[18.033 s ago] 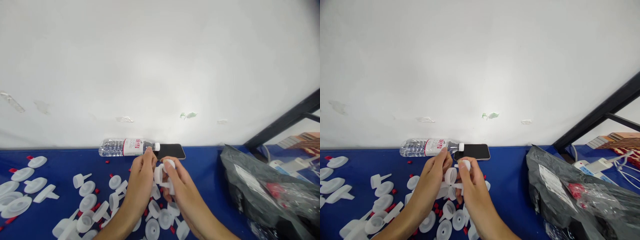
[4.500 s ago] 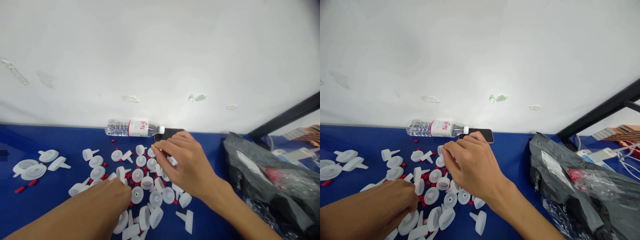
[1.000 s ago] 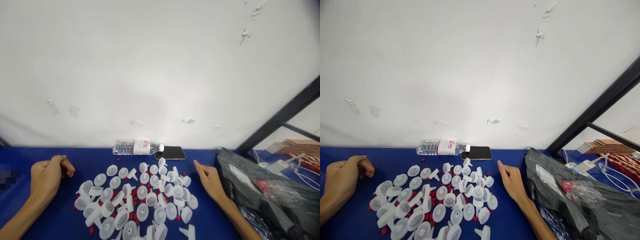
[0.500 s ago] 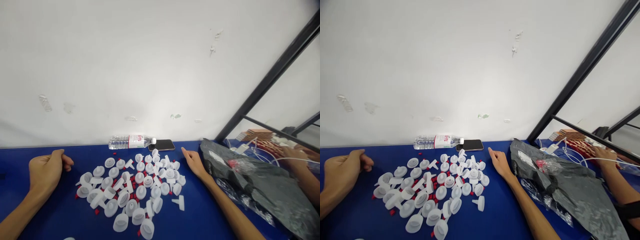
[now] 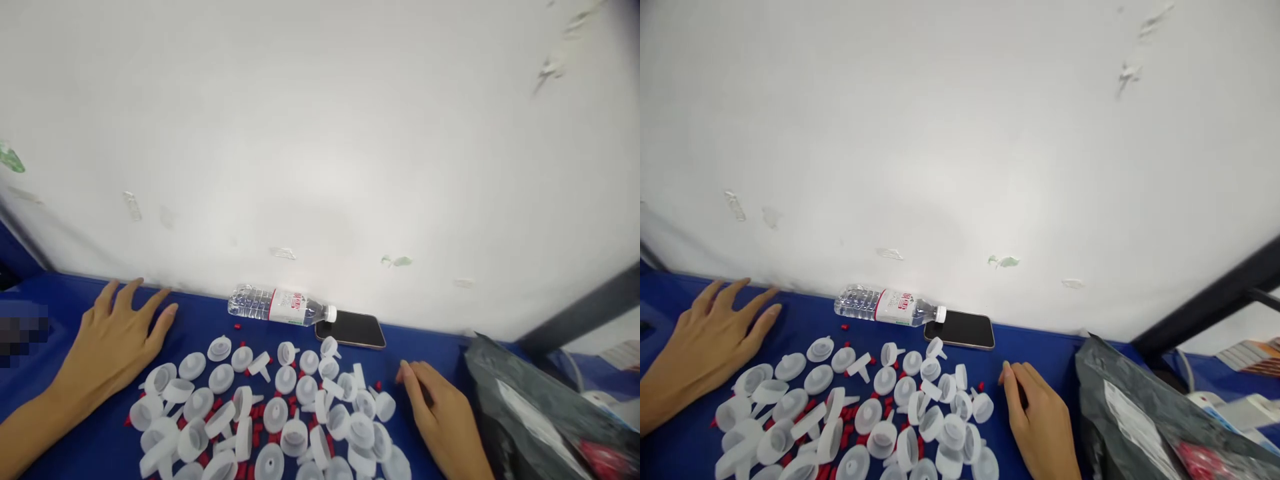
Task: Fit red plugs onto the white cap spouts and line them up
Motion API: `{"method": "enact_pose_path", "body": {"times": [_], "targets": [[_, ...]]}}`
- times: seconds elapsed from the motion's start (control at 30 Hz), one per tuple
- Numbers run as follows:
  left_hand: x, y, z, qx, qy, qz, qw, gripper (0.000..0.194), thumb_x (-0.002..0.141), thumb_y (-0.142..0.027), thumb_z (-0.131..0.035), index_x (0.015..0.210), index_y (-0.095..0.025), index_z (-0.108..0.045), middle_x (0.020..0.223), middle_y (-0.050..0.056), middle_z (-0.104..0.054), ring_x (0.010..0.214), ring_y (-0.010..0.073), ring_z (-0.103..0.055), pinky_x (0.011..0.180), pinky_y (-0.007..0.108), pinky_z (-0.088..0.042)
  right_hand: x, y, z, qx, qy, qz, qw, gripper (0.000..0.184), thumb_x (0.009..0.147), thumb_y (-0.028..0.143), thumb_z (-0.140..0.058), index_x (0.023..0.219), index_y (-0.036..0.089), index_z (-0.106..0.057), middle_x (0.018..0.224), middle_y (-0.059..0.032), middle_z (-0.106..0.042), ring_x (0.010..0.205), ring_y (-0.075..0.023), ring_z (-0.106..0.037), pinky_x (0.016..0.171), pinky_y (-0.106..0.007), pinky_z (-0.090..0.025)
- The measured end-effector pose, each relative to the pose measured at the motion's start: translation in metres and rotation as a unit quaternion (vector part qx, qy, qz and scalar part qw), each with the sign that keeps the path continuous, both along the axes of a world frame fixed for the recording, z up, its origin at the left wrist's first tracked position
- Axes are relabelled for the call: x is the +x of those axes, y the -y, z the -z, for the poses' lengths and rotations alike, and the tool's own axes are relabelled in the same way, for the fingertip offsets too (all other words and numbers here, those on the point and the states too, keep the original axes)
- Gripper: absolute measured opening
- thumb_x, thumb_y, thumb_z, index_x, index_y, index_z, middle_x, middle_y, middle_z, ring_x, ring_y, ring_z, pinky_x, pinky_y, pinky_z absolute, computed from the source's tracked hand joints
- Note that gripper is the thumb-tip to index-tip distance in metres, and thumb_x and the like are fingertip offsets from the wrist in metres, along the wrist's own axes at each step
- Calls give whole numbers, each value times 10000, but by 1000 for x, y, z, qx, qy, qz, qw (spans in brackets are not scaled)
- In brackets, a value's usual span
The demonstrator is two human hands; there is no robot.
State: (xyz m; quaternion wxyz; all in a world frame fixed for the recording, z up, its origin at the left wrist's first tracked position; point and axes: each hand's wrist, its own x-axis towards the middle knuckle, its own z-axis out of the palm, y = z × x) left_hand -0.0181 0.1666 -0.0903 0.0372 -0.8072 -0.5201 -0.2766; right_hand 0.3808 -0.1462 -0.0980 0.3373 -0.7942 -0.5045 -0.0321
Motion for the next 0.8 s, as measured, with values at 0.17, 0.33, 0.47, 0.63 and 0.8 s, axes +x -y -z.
{"method": "enact_pose_path", "body": {"times": [0.17, 0.33, 0.47, 0.63, 0.8], "targets": [[-2, 1, 20, 47, -73, 6, 996, 789, 964, -633, -176, 1555, -171, -421, 1687, 167, -268, 1570, 448, -125, 1168, 666, -280, 6, -3, 10, -17, 67, 35, 997, 399, 1044, 518, -392, 1128, 276, -699, 1167, -84, -702, 1051, -272, -668, 926, -396, -516], [-6, -5, 31, 67, -94, 27, 993, 851, 949, -641, -239, 1618, -116, -238, 1689, 171, -272, 1556, 496, -98, 1163, 689, -268, 9, -7, 9, -39, 126, 51, 990, 524, 1069, 478, -318, 1506, 265, -511, 1498, -106, -544, 1396, -299, -490, 1163, -500, -394], [-10, -1, 30, 86, -107, 69, 988, 713, 959, -483, -268, 1526, -87, -440, 1714, 211, -146, 1549, 534, 90, 1156, 780, -171, 12, -8, 10, -115, 112, 91, 983, 614, 1067, 546, -251, 1612, 286, -357, 1712, -97, -217, 1550, -368, -250, 1206, -561, -317], [-14, -2, 31, 94, -106, 112, 983, 509, 884, -243, -385, 1242, -279, -746, 1671, 106, -316, 1516, 522, 235, 1106, 881, -99, 15, -6, 15, -153, 90, 89, 980, 623, 1056, 608, -242, 1634, 377, -259, 1746, -38, -80, 1571, -418, -111, 1211, -628, -260], [-15, -6, 31, 67, -116, 98, 986, 508, 843, -212, -495, 1283, -320, -726, 1646, 89, -375, 1485, 525, 292, 1099, 903, -48, 7, -5, 9, -147, 113, 68, 980, 689, 1032, 658, -287, 1647, 356, -221, 1750, -28, 30, 1574, -433, -8, 1222, -630, -236]]}}
